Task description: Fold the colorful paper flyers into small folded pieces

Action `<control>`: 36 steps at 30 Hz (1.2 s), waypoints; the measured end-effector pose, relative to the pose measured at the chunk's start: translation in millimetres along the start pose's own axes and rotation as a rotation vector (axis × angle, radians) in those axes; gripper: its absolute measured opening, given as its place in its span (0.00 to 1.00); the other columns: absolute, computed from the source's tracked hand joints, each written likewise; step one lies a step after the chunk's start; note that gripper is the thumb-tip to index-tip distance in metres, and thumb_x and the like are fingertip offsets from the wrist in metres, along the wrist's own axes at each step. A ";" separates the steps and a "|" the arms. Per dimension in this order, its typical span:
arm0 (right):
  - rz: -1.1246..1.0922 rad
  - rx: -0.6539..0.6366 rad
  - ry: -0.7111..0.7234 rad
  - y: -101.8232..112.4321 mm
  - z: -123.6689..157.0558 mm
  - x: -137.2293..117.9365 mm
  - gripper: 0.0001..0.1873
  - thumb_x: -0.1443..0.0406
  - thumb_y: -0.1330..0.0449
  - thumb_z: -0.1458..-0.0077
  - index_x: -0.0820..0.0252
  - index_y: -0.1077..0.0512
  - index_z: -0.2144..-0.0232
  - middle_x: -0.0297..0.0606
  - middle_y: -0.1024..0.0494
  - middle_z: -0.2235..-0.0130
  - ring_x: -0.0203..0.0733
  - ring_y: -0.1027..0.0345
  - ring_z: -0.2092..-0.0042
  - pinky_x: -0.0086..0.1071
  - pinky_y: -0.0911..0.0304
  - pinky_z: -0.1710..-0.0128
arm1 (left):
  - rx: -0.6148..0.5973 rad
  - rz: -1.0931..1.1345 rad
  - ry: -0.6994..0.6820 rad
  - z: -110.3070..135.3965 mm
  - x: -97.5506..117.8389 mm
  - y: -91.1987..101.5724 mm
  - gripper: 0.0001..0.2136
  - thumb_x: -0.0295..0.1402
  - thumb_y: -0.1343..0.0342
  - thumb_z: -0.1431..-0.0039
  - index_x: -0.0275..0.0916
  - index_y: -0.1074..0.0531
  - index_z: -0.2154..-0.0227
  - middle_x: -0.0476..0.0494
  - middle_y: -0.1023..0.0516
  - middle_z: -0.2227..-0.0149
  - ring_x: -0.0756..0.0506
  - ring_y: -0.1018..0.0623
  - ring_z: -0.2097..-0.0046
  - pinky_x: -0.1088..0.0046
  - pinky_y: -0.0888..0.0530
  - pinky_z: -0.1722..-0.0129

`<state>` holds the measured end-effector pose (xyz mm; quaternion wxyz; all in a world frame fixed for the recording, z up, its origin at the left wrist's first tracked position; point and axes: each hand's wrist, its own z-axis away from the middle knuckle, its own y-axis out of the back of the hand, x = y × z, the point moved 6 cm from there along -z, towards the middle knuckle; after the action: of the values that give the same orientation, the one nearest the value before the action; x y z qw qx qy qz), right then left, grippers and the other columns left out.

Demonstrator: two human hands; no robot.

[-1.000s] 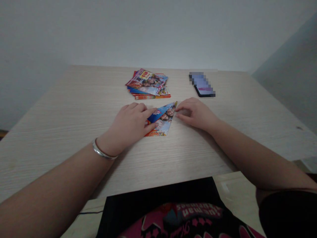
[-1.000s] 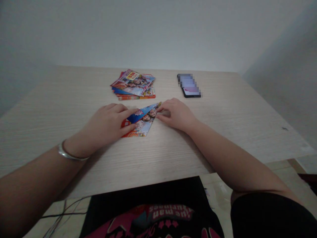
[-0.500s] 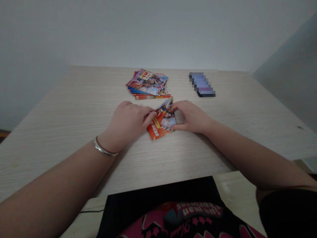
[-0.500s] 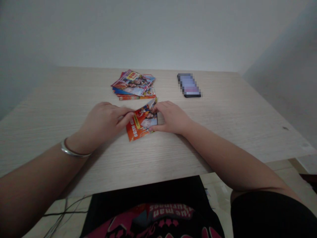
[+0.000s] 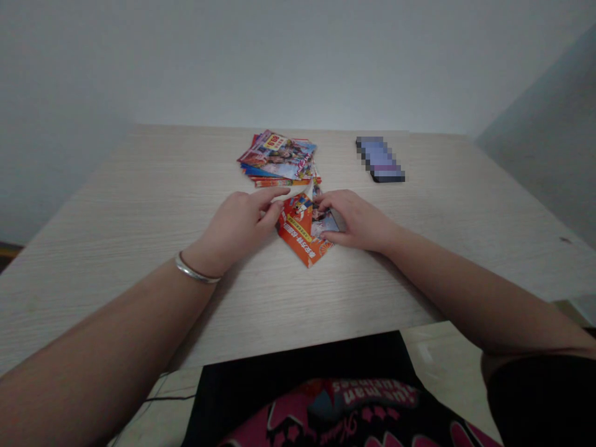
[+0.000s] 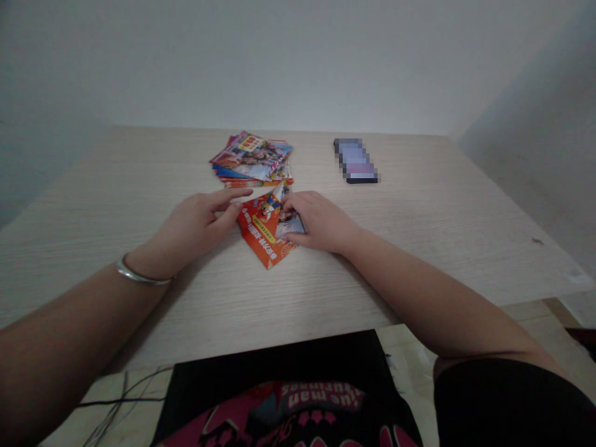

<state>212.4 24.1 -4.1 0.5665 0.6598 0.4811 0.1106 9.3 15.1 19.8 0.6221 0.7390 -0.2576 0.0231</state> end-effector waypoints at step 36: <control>0.221 0.155 -0.375 26.4 9.6 27.1 0.06 0.68 0.39 0.44 0.56 0.24 0.63 0.42 0.17 0.58 0.49 0.24 0.57 0.42 0.31 0.56 | -0.022 -0.183 -0.525 0.6 -7.6 -28.3 0.19 0.30 0.50 0.32 0.43 0.20 0.45 0.37 0.19 0.42 0.35 0.19 0.44 0.50 0.24 0.44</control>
<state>246.4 41.3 4.3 0.5781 0.7590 0.2993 0.0101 14.1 19.9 -8.7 0.5415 0.7332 -0.3423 -0.2281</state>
